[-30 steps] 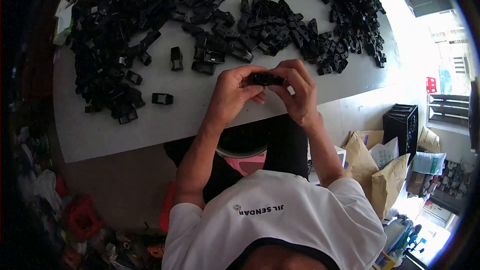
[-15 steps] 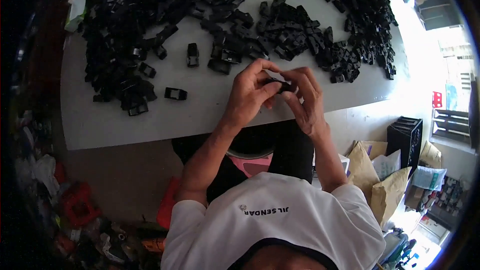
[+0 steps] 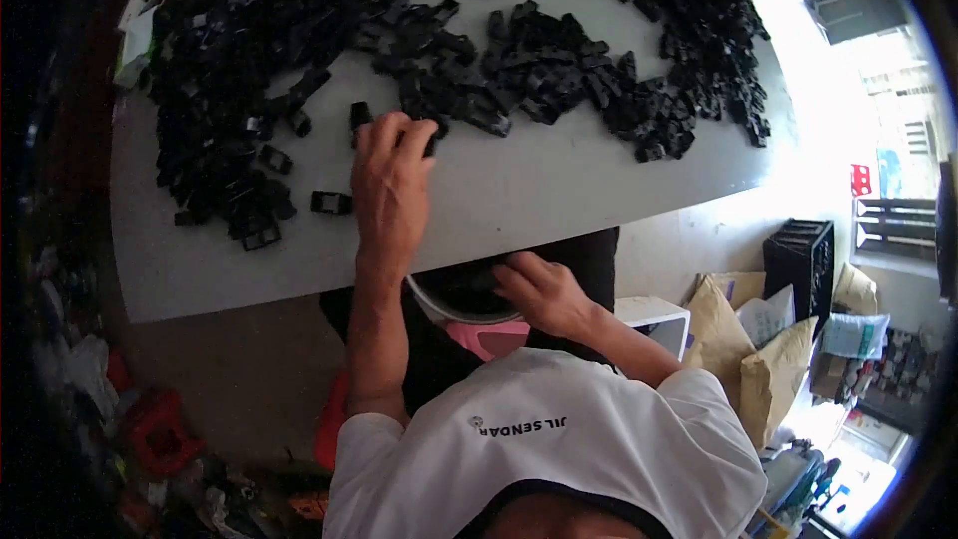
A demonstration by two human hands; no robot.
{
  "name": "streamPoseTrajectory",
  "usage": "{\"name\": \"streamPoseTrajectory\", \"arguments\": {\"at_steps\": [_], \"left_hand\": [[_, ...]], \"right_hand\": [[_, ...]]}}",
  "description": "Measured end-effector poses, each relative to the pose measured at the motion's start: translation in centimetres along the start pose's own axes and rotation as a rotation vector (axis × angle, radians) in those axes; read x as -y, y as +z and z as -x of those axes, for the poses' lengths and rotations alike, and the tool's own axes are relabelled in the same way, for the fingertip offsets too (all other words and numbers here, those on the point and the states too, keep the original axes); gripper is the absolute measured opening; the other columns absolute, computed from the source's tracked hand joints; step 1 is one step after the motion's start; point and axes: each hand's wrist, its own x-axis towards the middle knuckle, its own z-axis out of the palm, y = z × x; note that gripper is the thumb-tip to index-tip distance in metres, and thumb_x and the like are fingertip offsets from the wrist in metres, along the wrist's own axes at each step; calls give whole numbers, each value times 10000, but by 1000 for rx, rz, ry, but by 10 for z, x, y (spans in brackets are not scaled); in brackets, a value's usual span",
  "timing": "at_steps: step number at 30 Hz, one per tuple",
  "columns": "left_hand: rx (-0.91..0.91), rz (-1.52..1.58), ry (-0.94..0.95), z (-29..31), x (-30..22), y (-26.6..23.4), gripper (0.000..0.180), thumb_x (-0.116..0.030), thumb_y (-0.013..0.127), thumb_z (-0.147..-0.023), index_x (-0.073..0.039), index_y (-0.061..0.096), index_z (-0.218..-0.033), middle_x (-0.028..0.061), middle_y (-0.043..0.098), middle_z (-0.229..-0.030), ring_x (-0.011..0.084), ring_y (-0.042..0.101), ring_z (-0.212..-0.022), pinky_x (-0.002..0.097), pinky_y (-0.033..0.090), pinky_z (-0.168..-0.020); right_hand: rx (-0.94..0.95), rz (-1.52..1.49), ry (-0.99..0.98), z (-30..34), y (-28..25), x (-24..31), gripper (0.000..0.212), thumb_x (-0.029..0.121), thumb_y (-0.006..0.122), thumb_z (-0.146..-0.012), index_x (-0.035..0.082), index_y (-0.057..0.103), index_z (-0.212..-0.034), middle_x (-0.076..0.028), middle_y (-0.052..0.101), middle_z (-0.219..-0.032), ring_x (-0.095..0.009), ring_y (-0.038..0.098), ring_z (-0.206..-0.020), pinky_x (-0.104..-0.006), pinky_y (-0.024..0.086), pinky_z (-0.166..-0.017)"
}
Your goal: The person assembles small plastic components by hand, joining pieces together and placing them on the table.
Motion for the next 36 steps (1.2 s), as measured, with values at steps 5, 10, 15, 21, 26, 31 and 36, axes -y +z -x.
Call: {"name": "streamPoseTrajectory", "arguments": {"at_steps": [5,10,15,21,26,31,36], "left_hand": [[38,-141,-2,4,15,6,373,74,634,-731,-40,608,-1086,92,557,-985,286,519,-974,391,451,-837],[36,-184,-18,3,4,2,345,47,656,-748,-44,617,-1079,99,553,-939,284,526,-931,397,455,-798],[-17,502,-57,-8,-10,13,263,12,580,-854,-51,630,-1104,81,569,-942,211,530,-734,302,460,-655],[198,992,-316,-4,-17,9,203,-125,521,-931,-50,649,-1070,37,612,-933,97,477,-610,224,380,-515],[328,1211,-446,-4,-25,20,214,-144,518,-934,-38,646,-1068,50,604,-915,100,489,-619,231,413,-541],[372,1088,-401,0,-33,31,232,-39,542,-863,3,617,-1079,69,607,-923,104,544,-680,254,474,-638],[369,1132,-372,10,-21,38,320,-66,595,-810,16,587,-1120,68,615,-962,140,595,-798,257,494,-690]], "right_hand": [[-26,75,-157,-14,-13,4,262,16,661,-721,-30,599,-971,-115,547,-871,-243,582,-674,-331,492,-529],[-342,357,88,-64,-65,-32,297,-19,626,-746,36,627,-1038,-121,563,-888,-298,593,-724,-374,496,-594],[-230,507,232,-96,-87,-81,295,60,591,-810,101,596,-1102,-106,547,-919,-320,602,-754,-389,514,-599],[-195,511,222,-90,-64,-82,234,81,539,-820,26,530,-1047,-151,510,-959,-319,594,-795,-384,516,-625],[-255,659,184,-89,-80,-73,216,77,548,-792,14,485,-990,-150,507,-954,-298,576,-823,-388,485,-607],[-375,197,116,-73,-80,-45,241,116,633,-767,30,512,-957,-134,519,-853,-321,565,-796,-416,477,-640],[-243,47,-43,-75,-59,-19,326,73,635,-741,4,564,-1051,-132,537,-879,-312,578,-806,-395,493,-655]]}}
